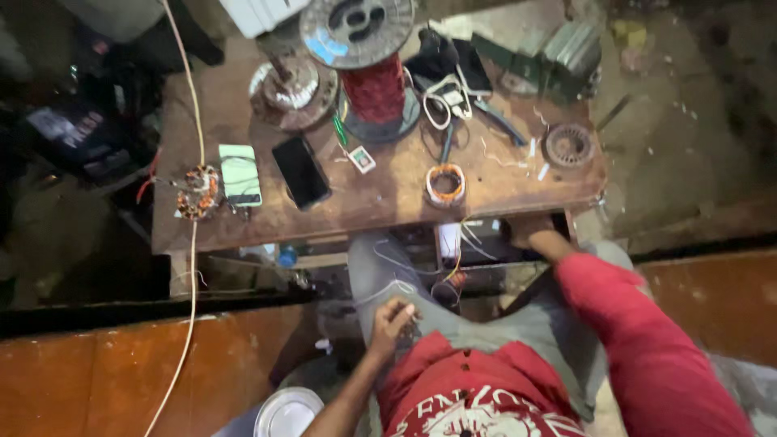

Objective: The person sits on the floor and works on a small cylindrical electrical component, stripping and twisting wires, and using pliers to cut and adjust connections. The person handles multiple colored wires and a small white connector while assembling or repairing the component.

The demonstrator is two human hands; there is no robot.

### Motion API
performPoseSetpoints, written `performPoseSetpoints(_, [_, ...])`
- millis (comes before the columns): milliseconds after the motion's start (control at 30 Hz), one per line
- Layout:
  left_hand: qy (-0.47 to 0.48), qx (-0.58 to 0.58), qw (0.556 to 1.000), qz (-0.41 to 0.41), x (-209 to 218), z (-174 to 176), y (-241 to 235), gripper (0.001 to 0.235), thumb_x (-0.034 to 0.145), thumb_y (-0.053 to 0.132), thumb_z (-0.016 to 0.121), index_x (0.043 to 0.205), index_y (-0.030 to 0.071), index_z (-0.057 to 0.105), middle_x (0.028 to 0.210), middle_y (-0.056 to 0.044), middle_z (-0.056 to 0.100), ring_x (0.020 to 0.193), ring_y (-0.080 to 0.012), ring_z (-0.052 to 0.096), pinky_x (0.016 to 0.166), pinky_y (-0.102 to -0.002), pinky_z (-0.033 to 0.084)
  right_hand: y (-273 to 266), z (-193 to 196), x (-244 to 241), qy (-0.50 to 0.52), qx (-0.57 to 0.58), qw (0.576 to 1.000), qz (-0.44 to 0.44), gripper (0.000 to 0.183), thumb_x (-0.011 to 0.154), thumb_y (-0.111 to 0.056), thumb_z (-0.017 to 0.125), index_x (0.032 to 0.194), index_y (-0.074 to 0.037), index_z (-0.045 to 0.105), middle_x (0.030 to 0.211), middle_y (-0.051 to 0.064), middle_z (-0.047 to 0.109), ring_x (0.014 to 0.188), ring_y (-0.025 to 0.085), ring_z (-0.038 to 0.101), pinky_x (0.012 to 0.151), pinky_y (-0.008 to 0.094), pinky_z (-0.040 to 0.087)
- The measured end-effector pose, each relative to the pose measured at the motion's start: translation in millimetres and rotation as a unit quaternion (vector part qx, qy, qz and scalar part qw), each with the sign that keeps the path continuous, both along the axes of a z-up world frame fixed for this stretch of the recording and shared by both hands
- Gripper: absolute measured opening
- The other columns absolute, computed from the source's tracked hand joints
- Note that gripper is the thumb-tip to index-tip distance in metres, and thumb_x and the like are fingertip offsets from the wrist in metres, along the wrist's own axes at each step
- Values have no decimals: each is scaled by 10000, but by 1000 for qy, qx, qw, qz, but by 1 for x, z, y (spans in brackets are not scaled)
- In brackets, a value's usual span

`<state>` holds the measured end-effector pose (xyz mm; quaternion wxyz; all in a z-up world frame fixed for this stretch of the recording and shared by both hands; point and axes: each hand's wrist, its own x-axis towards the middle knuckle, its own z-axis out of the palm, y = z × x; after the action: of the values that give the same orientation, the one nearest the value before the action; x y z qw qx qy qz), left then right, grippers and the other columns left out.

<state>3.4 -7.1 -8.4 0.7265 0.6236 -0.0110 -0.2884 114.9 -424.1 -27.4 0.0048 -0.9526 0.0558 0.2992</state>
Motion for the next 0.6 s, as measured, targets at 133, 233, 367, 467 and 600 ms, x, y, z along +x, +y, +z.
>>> performPoseSetpoints(133, [-182, 83, 980, 10, -9, 36, -33, 217, 997, 212, 689, 919, 11, 718, 778, -44, 691, 703, -128, 625, 638, -275, 495, 8, 50, -56, -53, -54, 997, 5, 302, 886, -250, 633, 1145, -120, 717, 1176, 138, 721, 1088, 319, 712, 873, 470, 591])
performPoseSetpoints(233, [-415, 108, 903, -21, -7, 91, -75, 173, 989, 203, 697, 1025, 33, 692, 1015, -114, 720, 946, -238, 715, 850, -321, 566, 5, 118, -117, -262, -86, 955, 108, 154, 900, -117, 599, 1035, -90, 668, 951, 123, 725, 896, 297, 724, 760, 453, 567])
performPoseSetpoints(367, [-648, 151, 745, -44, 11, 158, -143, 567, 877, 275, 716, 1336, -33, 591, 1416, -251, 537, 1300, -425, 511, 1087, -547, 375, 25, 227, -178, -173, -28, 983, 53, 292, 855, -127, 607, 1140, -105, 670, 829, 144, 732, 806, 338, 722, 726, 461, 572])
performPoseSetpoints(467, [-700, 111, 699, -95, 26, 167, -182, 566, 824, 307, 699, 1283, -16, 624, 1287, -200, 647, 1204, -369, 617, 1037, -528, 439, 37, 299, -220, -198, 87, 976, -28, 324, 852, -236, 674, 1165, -173, 726, 930, 141, 755, 814, 353, 733, 705, 475, 578])
performPoseSetpoints(600, [-527, -9, 813, -248, 19, 146, -193, 230, 1054, 240, 648, 1204, 67, 661, 1038, -93, 719, 946, -282, 718, 823, -368, 560, 4, 341, -272, -418, 188, 887, -48, 276, 870, -233, 707, 1105, -92, 729, 954, 145, 754, 776, 265, 750, 689, 389, 596])
